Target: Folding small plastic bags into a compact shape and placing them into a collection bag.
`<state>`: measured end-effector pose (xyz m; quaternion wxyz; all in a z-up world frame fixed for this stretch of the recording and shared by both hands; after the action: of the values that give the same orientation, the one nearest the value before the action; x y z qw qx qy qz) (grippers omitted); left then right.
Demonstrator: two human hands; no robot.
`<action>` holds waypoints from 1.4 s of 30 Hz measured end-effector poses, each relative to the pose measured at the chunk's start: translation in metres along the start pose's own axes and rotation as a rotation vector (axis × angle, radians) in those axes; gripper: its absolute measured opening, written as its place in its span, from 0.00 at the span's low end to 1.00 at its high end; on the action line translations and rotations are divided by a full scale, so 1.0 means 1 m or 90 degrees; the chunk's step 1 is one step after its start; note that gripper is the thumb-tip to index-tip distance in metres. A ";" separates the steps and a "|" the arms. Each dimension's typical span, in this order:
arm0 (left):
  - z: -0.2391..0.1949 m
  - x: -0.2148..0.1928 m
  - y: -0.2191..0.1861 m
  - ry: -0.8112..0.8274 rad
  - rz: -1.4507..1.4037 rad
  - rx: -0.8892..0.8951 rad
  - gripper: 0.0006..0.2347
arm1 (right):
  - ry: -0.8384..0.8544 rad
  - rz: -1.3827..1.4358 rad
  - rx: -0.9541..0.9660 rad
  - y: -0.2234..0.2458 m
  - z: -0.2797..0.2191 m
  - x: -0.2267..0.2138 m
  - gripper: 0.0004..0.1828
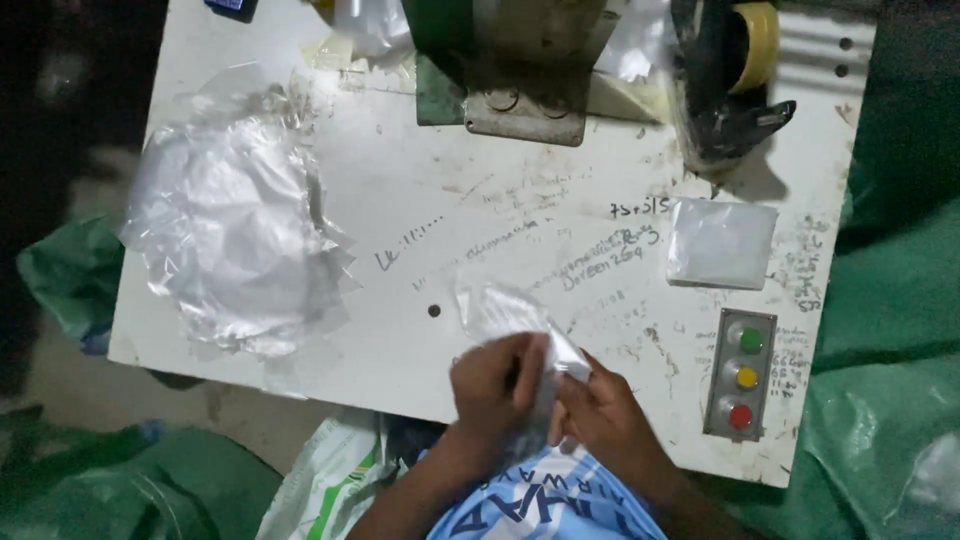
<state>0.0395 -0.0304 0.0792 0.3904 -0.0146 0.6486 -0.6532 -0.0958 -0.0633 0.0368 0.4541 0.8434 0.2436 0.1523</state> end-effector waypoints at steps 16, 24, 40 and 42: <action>-0.037 0.044 0.029 0.188 0.419 0.225 0.24 | -0.186 -0.286 -0.091 0.000 0.019 -0.045 0.20; 0.003 0.050 0.048 0.117 0.435 0.203 0.20 | -0.044 -0.512 -0.246 0.007 0.056 -0.028 0.19; 0.037 0.042 0.057 0.186 0.283 0.119 0.11 | 0.081 -0.634 -0.666 0.004 -0.005 -0.002 0.26; 0.043 0.042 0.058 0.171 0.313 0.112 0.16 | 0.122 -0.778 -0.703 -0.009 0.000 0.003 0.27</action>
<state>0.0608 -0.0799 0.0160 0.4474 0.2635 0.6194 -0.5889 -0.0957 -0.0572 0.0292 0.7828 0.2019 0.5866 0.0476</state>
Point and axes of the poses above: each hand's wrist, its own z-axis towards the middle knuckle, its own x-axis out of the palm, y = z × x, the point moved 8 cm from there along z, towards the middle knuckle, and after that the axes turned 11 degrees about -x, right-handed, at the moved point
